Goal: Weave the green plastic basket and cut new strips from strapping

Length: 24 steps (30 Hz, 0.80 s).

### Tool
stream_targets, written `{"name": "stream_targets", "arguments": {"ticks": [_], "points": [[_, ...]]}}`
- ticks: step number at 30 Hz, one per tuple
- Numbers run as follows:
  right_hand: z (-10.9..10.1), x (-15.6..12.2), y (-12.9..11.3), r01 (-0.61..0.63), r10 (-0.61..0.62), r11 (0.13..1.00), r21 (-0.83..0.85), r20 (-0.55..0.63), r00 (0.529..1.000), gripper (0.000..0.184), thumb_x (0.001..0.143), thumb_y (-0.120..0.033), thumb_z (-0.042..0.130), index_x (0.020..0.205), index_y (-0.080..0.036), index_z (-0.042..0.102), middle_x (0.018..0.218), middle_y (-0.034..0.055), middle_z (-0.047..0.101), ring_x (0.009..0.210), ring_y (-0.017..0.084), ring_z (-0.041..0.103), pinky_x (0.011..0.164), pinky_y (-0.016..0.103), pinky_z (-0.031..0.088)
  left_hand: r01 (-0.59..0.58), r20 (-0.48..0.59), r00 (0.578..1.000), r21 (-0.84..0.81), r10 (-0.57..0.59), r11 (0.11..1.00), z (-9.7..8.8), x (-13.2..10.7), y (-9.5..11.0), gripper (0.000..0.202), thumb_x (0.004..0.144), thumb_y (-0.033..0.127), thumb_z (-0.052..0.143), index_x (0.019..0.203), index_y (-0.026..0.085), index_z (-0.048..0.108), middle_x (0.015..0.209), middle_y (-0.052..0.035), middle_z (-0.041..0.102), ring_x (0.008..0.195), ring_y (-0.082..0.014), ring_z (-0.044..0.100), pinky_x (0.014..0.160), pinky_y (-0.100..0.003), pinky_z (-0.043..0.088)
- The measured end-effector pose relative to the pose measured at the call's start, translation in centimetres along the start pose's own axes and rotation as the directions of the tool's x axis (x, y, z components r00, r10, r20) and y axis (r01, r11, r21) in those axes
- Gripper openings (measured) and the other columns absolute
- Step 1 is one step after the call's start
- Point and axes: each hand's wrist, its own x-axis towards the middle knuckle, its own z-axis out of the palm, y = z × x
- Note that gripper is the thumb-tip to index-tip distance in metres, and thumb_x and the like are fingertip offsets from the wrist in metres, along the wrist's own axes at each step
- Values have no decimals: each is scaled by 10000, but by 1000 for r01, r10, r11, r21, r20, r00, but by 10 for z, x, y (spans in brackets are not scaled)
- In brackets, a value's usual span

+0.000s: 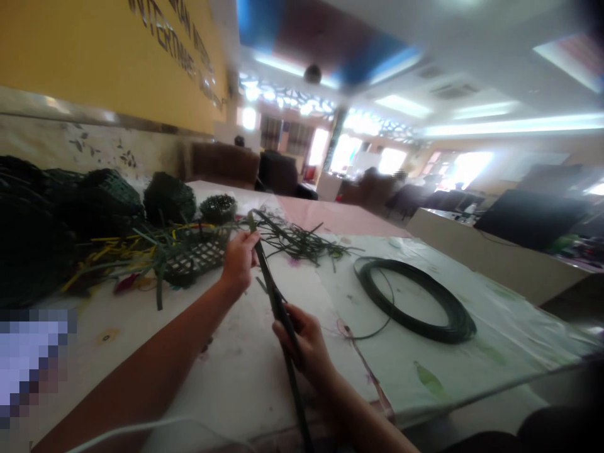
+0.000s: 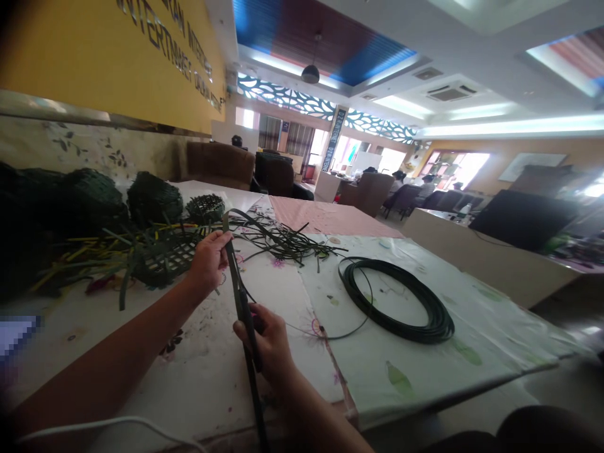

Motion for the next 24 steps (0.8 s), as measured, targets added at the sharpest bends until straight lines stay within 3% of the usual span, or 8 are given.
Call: {"name": "stream_targets", "arguments": {"ticks": [4, 9, 14, 21, 24], "points": [[1, 0, 5, -54, 54, 998, 40, 3, 999, 273, 778, -367, 690, 922, -145, 621, 659, -37, 466, 563, 89, 411, 486, 210, 330, -22, 10, 1000, -5, 22, 1000, 1, -2, 0, 291, 777, 282, 644, 669, 205, 385, 451, 111, 287, 334, -47, 221, 343, -178, 178], [0, 0, 6, -50, 51, 990, 133, 1, 999, 345, 808, -444, 672, 991, -158, 610, 647, -39, 471, 540, 88, 414, 460, 205, 339, -9, 98, 995, 4, 9, 1000, 10, -17, -7, 298, 764, 288, 659, 654, 197, 397, 467, 101, 299, 360, -44, 231, 346, -166, 156], [0, 1, 1, -18, 20, 994, 108, -18, 1000, 313, 796, -436, 686, 926, -160, 617, 661, -37, 460, 561, 87, 382, 490, 214, 324, 15, 61, 998, -19, -14, 1000, 11, -19, -8, 315, 751, 302, 679, 648, 194, 403, 469, 104, 291, 354, -38, 229, 345, -165, 148], [0, -1, 1, 25, -25, 1000, 5, -19, 1000, 227, 802, -371, 673, 822, -155, 609, 651, -40, 434, 585, 90, 375, 519, 224, 309, 27, 43, 999, -96, -23, 995, 2, -1, 5, 238, 766, 252, 637, 660, 191, 433, 444, 115, 266, 333, -38, 201, 343, -180, 156], [1, -1, 5, -8, 8, 999, 32, -15, 1000, 263, 795, -393, 685, 893, -158, 616, 649, -42, 461, 563, 90, 398, 503, 220, 324, -13, 14, 1000, -98, 15, 995, 3, -2, 5, 256, 757, 226, 647, 658, 195, 414, 451, 112, 290, 333, -37, 217, 343, -179, 168]]}}
